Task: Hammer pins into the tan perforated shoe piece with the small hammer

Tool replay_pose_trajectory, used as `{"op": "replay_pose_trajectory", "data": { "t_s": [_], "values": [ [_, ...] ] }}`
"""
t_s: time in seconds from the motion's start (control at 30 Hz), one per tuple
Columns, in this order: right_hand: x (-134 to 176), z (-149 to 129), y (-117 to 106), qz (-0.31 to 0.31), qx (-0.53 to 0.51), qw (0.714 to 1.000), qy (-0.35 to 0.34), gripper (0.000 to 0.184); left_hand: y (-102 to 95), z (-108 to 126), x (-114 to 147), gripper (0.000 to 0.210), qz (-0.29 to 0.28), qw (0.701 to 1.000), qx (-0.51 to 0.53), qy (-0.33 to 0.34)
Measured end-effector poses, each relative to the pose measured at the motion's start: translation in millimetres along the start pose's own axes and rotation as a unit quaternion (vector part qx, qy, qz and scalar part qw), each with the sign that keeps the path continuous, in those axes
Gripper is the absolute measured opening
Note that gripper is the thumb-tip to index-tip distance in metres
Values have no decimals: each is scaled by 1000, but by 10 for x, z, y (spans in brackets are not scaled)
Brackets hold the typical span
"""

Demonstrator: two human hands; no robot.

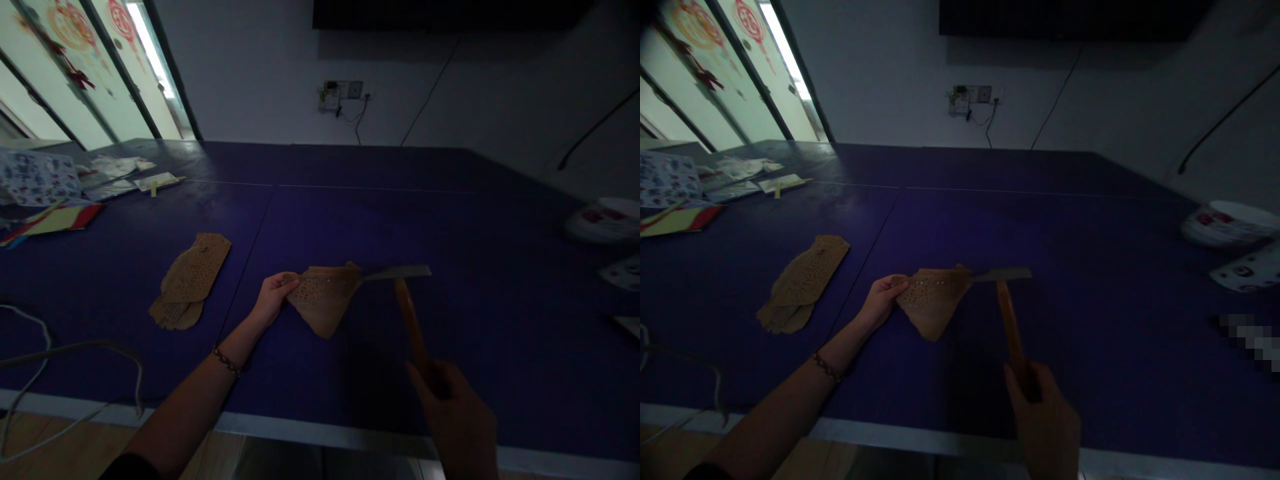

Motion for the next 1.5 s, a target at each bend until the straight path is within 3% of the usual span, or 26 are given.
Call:
{"op": "replay_pose_trajectory", "data": {
  "t_s": [0.17,0.37,0.63,1.23,1.5],
  "values": [
    [-164,262,-20,20,20,1000,10,48,-21,0,2,19,15,1000,-5,-3],
    [-180,408,16,-8,90,996,15,49,-22,4,4,18,16,1000,-4,-2],
    [-170,348,28,18,115,992,-56,45,-37,-6,-5,19,13,1000,-11,-11],
    [-345,200,21,10,192,981,-20,46,-28,1,-2,19,-1,1000,-2,-21],
    [-395,271,46,26,182,981,-55,46,-34,-16,-10,19,5,1000,-6,-18]
  ]
}}
Point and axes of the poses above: each hand's wrist, its own x-axis away from the middle knuckle, its own y-axis out of the palm, z = x × y, the point moved 2 cm from there along -x, towards the middle knuckle, and after that the axes turned 6 degrees about -x, right-handed, at the moved point
